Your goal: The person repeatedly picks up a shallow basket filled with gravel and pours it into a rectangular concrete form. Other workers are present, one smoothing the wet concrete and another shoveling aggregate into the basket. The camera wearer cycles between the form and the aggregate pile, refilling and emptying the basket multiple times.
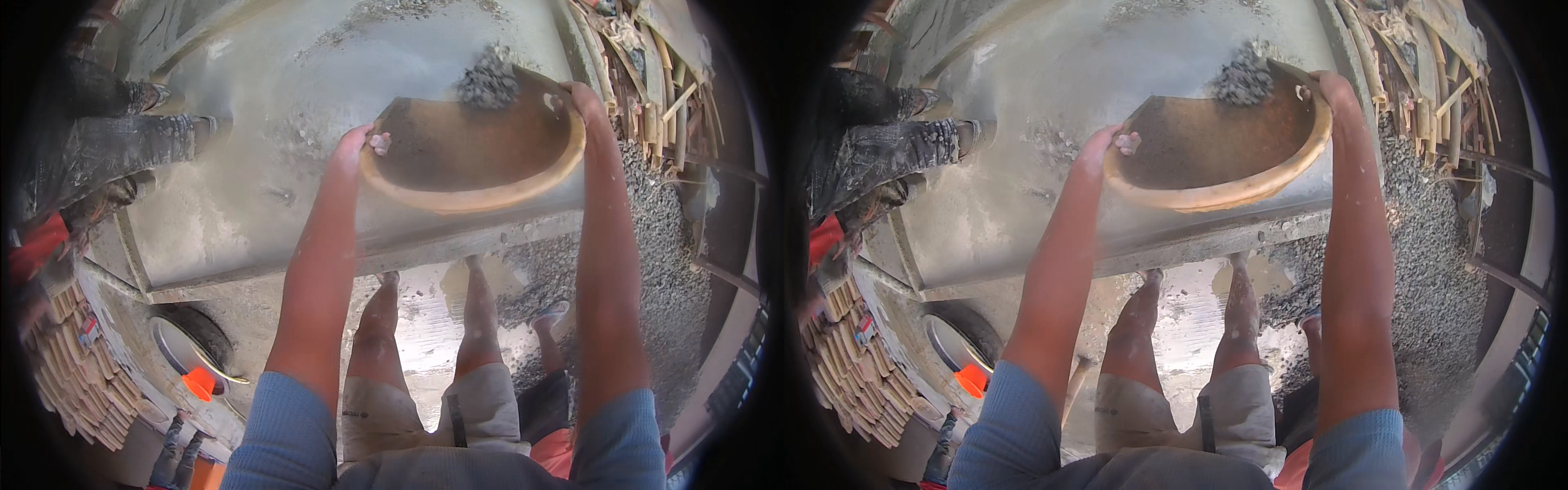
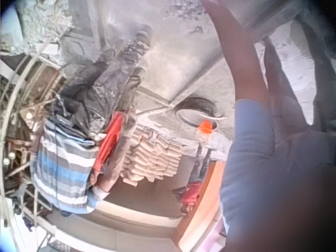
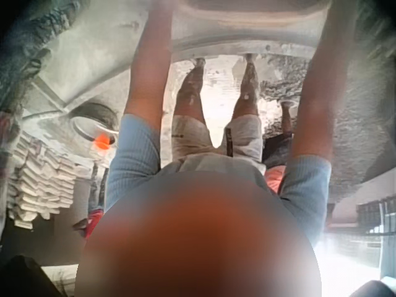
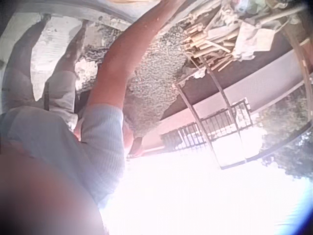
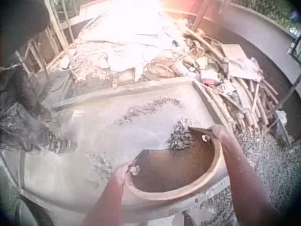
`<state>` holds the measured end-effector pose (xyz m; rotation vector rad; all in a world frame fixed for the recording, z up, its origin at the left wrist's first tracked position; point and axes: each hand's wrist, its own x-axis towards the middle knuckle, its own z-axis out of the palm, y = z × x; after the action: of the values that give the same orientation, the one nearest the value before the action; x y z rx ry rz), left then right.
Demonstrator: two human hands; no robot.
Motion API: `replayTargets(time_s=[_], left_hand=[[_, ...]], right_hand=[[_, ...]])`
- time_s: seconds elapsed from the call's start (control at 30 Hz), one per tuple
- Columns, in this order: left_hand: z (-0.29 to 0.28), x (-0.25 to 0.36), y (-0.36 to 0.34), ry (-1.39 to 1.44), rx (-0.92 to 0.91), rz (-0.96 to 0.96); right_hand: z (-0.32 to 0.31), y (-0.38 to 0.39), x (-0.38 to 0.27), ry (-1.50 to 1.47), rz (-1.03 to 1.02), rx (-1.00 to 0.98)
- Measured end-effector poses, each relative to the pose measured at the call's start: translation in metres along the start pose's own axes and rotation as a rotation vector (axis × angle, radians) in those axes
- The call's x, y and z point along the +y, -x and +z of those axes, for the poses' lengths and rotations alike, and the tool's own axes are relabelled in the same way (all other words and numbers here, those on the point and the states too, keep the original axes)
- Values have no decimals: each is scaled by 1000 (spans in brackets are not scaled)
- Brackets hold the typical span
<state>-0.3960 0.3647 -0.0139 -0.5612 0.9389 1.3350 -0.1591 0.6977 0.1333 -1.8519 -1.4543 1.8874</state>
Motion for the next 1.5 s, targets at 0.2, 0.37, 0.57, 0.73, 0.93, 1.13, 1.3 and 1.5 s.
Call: replayTargets(time_s=[0.2,0.37,0.57,0.73,0.93,1.13,1.3,1.5], left_hand=[[8,-72,148,-108,95,-127],[92,-300,281,-760,10,84],[41,-568,116,-646,518,-166],[-51,-628,-178,-750,406,-128],[4,-669,-256,-843,121,-95],[42,-576,-46,-1511,317,68],[86,-389,214,-1583,33,-208],[52,-215,405,-1187,385,306]], right_hand=[[-66,196,149,-246,84,158],[-186,407,341,-726,439,463],[-227,364,622,-605,630,750],[-236,155,789,-532,215,877],[-245,125,789,-389,99,870],[-197,350,619,-384,246,351],[-202,491,470,-178,-143,46],[-228,596,456,-152,-328,59]])
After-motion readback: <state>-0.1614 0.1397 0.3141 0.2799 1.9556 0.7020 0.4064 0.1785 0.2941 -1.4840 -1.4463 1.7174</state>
